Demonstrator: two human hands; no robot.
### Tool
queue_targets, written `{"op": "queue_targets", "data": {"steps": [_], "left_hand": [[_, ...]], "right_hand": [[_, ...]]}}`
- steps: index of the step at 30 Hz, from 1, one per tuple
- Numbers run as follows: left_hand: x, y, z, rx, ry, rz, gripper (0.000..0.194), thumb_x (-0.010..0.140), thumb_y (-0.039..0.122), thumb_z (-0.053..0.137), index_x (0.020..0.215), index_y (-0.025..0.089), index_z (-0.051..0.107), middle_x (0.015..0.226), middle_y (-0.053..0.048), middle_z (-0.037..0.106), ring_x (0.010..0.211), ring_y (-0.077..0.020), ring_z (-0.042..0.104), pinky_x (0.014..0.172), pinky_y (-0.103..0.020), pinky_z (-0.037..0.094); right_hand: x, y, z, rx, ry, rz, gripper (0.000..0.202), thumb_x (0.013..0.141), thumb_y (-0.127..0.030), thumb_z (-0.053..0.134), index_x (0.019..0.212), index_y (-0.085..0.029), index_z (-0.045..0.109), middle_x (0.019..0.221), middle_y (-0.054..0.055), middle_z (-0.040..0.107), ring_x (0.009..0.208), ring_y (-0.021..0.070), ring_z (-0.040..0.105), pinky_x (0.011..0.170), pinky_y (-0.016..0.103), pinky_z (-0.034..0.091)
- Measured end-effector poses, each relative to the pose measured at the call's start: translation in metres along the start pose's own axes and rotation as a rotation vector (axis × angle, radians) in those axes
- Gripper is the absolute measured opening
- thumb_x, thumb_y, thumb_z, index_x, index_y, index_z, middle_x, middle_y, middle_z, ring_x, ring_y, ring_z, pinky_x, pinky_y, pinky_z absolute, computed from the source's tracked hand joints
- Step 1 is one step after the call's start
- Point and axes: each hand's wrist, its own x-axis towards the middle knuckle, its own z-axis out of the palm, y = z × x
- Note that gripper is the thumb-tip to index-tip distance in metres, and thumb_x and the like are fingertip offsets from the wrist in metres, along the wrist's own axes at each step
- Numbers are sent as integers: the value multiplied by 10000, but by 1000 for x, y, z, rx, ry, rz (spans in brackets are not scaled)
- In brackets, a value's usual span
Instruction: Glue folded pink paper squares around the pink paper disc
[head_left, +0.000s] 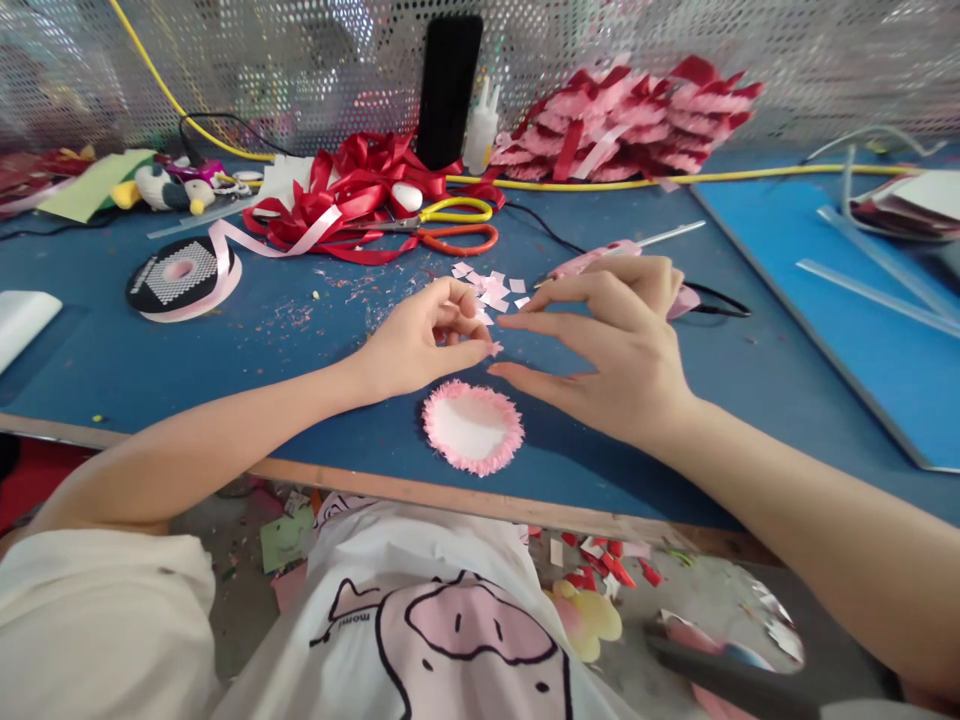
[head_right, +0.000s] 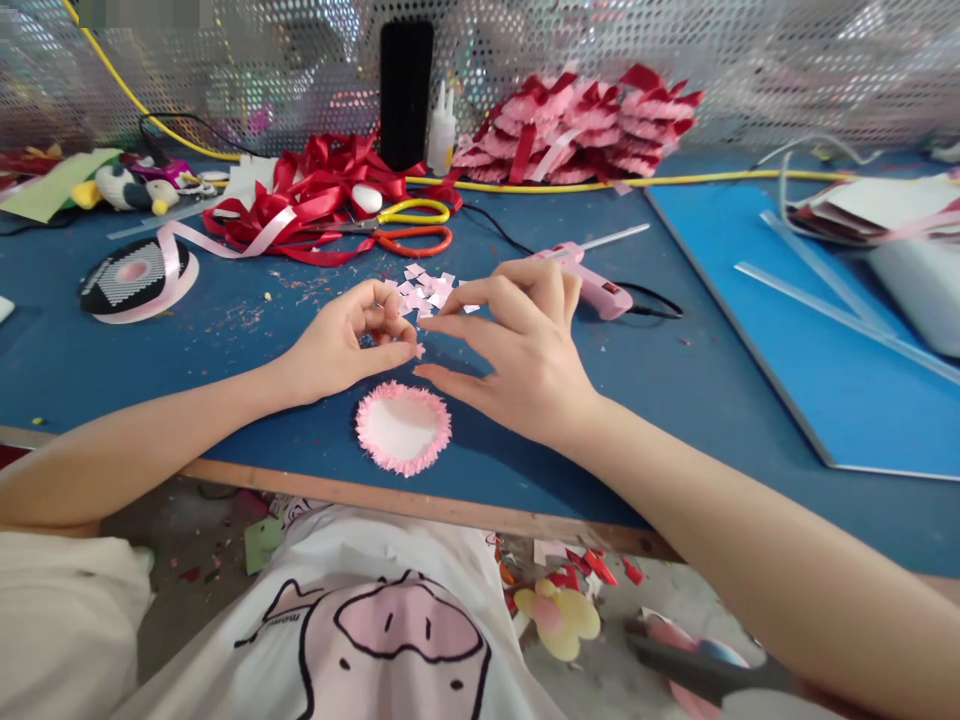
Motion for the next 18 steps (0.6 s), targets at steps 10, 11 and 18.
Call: {"op": "queue_targets", "data": {"steps": [10,11,18], "left_hand": [[0,-1,0,-111,-49,-86,439,845,247,834,950,236,408,878,16,766,739,-97,639,724,-286,472],[1,-2,0,-102,-24,-85,455,837,238,844,945,238,401,869,18,773,726,-94,627,728,-291,471],[0,-2,2,39,73,77,469,794,214,872,950,241,431,912,-2,799,855,-135,699,841,-329,534]], "right_hand": [[2,-7,-8,-148,-90,-2,60,993,-376,763,945,-377,799,966,-28,819,1055,309,669,922,548,409],[3,-6,-8,-137,-81,-6,57,991,-357,762,952,-378,798,965,-31,817,1061,309,667,923,542,411],[5,-12,-3,-38,-124,142,136,1014,-301,697,891,-316,755,996,22,804,1088,324,659,940,545,481]]}}
